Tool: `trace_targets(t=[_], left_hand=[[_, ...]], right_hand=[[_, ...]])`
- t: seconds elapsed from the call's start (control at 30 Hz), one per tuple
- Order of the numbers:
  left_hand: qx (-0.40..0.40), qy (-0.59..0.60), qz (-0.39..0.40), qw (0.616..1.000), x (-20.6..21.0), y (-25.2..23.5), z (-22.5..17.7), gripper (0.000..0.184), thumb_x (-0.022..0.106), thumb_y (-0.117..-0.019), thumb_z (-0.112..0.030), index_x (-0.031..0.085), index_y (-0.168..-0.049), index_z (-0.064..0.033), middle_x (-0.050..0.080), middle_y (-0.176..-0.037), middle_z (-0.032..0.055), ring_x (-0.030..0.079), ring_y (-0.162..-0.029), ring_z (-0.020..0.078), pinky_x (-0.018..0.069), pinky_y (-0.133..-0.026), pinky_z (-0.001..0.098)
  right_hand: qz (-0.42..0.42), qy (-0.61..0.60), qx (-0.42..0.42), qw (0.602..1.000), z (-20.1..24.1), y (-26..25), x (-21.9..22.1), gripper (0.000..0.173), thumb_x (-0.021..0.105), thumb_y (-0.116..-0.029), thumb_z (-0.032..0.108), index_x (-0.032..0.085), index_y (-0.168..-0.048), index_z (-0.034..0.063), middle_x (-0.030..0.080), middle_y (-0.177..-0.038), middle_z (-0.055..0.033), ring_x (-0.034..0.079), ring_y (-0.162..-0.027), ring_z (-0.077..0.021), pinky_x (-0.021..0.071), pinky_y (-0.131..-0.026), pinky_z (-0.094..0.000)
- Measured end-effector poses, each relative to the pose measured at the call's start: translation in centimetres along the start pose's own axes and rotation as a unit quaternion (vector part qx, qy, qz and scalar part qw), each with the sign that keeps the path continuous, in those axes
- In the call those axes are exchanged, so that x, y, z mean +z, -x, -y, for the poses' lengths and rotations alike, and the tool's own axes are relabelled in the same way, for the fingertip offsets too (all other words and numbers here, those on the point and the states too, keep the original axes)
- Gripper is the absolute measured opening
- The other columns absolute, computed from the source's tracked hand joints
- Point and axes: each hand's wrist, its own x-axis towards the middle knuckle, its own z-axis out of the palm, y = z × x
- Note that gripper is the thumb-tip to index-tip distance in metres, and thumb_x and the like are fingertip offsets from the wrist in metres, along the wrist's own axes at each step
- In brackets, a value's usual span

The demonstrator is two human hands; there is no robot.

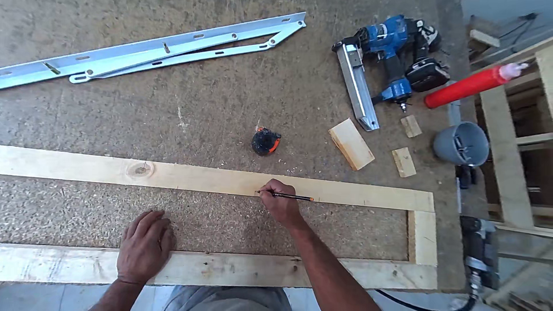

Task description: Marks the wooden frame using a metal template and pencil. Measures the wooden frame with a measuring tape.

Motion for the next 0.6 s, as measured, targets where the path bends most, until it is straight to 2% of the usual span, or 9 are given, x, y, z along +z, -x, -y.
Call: trace_targets(t=[0.17, 0.3, 0.4, 0.5, 0.6], left_hand=[[-0.001, -0.006, -0.001, 1.0, 0.12, 0.05, 0.21, 0.042, 0.043, -0.0972, -0.04, 0.075, -0.107, -0.0144, 0.066, -0.135, 0.0078, 0.056, -0.133, 0.0334, 0.0459, -0.106, 0.0552], [-0.008, -0.009, 0.001, 1.0, 0.32, 0.07, 0.25, 0.043, 0.042, -0.0967, -0.041, 0.075, -0.107, -0.0149, 0.066, -0.135, 0.0078, 0.057, -0.131, 0.0335, 0.0462, -0.104, 0.0558], [-0.015, -0.01, 0.002, 1.0, 0.36, 0.04, 0.28, 0.043, 0.042, -0.0957, -0.04, 0.075, -0.107, -0.0151, 0.065, -0.135, 0.0075, 0.057, -0.131, 0.0329, 0.0462, -0.104, 0.056], [-0.014, -0.008, 0.004, 1.0, 0.31, -0.03, 0.27, 0.044, 0.041, -0.0962, -0.04, 0.075, -0.108, -0.0145, 0.065, -0.135, 0.0085, 0.058, -0.13, 0.0342, 0.0465, -0.103, 0.0563], [-0.016, -0.011, 0.0, 1.0, 0.28, -0.15, 0.38, 0.043, 0.042, -0.095, -0.04, 0.075, -0.107, -0.0155, 0.066, -0.135, 0.0084, 0.06, -0.127, 0.034, 0.0473, -0.101, 0.056]], right_hand=[[0.032, 0.003, 0.017, 0.999, 0.53, 0.01, -0.34, 0.012, 0.063, -0.0881, 0.011, 0.069, -0.077, 0.0131, 0.063, -0.065, 0.0045, 0.055, -0.053, -0.0052, 0.0457, -0.048, -0.0257], [-0.005, 0.011, 0.017, 1.0, 0.29, 0.21, 0.15, 0.01, 0.063, -0.0884, 0.012, 0.069, -0.08, 0.0125, 0.063, -0.065, 0.0048, 0.055, -0.052, -0.0045, 0.0453, -0.047, -0.024], [0.027, 0.006, 0.029, 0.999, 0.56, -0.13, -0.24, 0.011, 0.063, -0.0887, 0.011, 0.069, -0.079, 0.0132, 0.063, -0.064, 0.0048, 0.055, -0.051, -0.0052, 0.0453, -0.047, -0.0252], [0.008, 0.013, 0.024, 1.0, 0.6, -0.15, -0.06, 0.01, 0.062, -0.0883, 0.012, 0.069, -0.081, 0.0127, 0.062, -0.064, 0.0044, 0.054, -0.051, -0.005, 0.045, -0.046, -0.0245], [0.066, 0.042, 0.008, 0.997, 0.47, -0.12, -0.31, 0.012, 0.064, -0.0885, 0.014, 0.068, -0.077, 0.0137, 0.063, -0.066, 0.0038, 0.057, -0.056, -0.0074, 0.0484, -0.051, -0.03]])
